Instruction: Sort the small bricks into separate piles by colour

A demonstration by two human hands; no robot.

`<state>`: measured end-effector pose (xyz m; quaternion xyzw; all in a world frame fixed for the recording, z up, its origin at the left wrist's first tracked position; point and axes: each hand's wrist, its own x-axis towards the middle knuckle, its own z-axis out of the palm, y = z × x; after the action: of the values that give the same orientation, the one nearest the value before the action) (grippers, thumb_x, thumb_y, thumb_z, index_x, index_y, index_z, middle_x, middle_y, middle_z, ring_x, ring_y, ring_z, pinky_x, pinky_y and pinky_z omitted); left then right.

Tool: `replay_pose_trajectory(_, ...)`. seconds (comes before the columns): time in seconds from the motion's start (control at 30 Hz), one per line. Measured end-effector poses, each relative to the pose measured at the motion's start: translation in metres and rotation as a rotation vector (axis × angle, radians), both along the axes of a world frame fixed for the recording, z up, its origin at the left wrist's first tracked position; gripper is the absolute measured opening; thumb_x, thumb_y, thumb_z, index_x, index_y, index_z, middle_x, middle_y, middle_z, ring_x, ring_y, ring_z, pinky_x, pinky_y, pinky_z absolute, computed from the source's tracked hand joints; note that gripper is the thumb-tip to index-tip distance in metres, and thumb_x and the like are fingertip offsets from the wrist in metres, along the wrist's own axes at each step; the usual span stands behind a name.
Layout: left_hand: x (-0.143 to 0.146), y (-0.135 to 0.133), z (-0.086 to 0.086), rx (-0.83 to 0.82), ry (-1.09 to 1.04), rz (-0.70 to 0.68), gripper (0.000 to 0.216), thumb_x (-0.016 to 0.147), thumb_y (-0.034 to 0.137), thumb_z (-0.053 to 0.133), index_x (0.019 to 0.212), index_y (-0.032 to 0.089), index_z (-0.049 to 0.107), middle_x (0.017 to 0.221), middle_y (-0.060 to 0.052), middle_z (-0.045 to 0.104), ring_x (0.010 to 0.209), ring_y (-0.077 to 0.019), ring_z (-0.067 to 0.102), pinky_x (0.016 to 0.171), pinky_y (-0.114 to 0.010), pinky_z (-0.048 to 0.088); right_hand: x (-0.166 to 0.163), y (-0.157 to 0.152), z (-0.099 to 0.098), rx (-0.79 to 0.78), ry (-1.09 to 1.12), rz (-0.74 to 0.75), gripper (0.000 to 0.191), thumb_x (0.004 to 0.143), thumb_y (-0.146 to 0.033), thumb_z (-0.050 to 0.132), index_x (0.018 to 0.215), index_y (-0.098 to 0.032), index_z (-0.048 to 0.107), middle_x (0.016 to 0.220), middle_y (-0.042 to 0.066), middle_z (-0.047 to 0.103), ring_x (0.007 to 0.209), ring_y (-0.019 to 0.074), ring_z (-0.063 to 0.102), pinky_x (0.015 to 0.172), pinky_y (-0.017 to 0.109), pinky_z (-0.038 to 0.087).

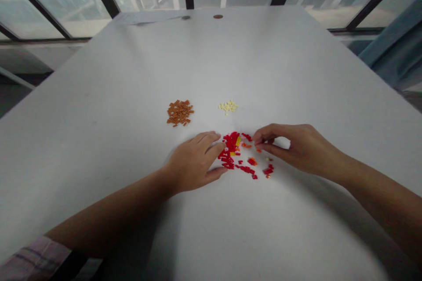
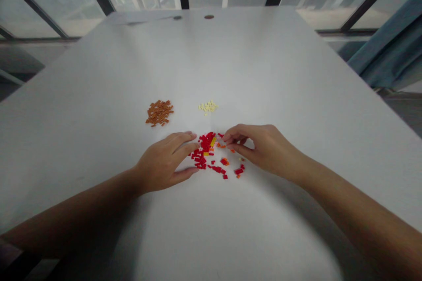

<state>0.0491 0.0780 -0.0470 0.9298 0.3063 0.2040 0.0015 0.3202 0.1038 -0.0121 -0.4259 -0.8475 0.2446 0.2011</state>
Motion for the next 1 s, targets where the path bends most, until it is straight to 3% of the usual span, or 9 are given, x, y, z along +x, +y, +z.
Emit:
replay_pose_trajectory(0.27,0.000,0.000,-0.001,0.004,-0.009,-0.003,0.042,0.094,0.042,0.053,0.115,0.007,0.060,0.122,-0.023,0.064,0.117,-0.0312,0.060,0.099,-0.047,0.052,-0.037,0.059,-0.011,0.237,-0.057,-0.069,0.015,0.084,-0.021,0.056,0.086,-0.022,0.071,0.086,0.001,0.076,0.070,0.0152,0.068,0.069,0.029,0.053)
replay_pose_trajectory(0.4,0.000,0.000,0.001,-0.015,-0.006,-0.001,0.042,0.094,0.043,0.052,0.116,0.008,0.059,0.122,-0.022,0.064,0.117,-0.0307,0.060,0.100,-0.046,0.052,-0.049,0.071,-0.014,0.346,-0.090,-0.072,0.020,0.086,-0.017,0.053,0.093,-0.021,0.072,0.094,0.006,0.077,0.081,0.0191,0.070,0.075,0.032,0.053)
replay_pose_trajectory(0.6,0.000,0.001,0.001,-0.021,0.002,0.001,0.041,0.094,0.043,0.052,0.116,0.008,0.059,0.122,-0.021,0.064,0.118,-0.0301,0.060,0.101,-0.046,0.052,-0.032,0.046,-0.009,0.347,-0.050,-0.068,0.018,0.088,-0.021,0.055,0.094,-0.023,0.072,0.095,0.004,0.077,0.083,0.0187,0.071,0.078,0.033,0.056)
replay_pose_trajectory(0.7,0.001,0.000,0.000,-0.003,-0.005,0.009,0.042,0.094,0.042,0.052,0.118,0.009,0.058,0.122,-0.021,0.064,0.117,-0.0300,0.060,0.100,-0.046,0.052,-0.018,0.023,-0.012,0.339,-0.027,0.071,0.022,0.091,-0.019,0.051,0.098,-0.021,0.072,0.100,0.006,0.076,0.092,0.0197,0.071,0.083,0.035,0.056)
replay_pose_trajectory(0.83,0.003,-0.002,0.002,0.023,-0.012,0.018,0.048,0.095,0.044,0.050,0.124,0.006,0.056,0.121,-0.021,0.064,0.114,-0.0310,0.061,0.098,-0.046,0.053,-0.007,-0.006,-0.021,0.382,-0.117,0.326,0.042,0.089,-0.006,0.043,0.122,-0.019,0.066,0.126,0.008,0.068,0.121,0.0218,0.061,0.099,0.042,0.051)
replay_pose_trajectory(1.0,0.004,-0.003,0.003,0.024,0.023,0.009,0.045,0.094,0.044,0.051,0.124,0.011,0.058,0.124,-0.021,0.062,0.118,-0.0314,0.058,0.097,-0.048,0.053,0.000,-0.025,-0.024,0.393,-0.140,0.350,0.049,0.087,-0.004,0.044,0.131,-0.017,0.059,0.134,0.010,0.062,0.126,0.0206,0.057,0.105,0.043,0.048)
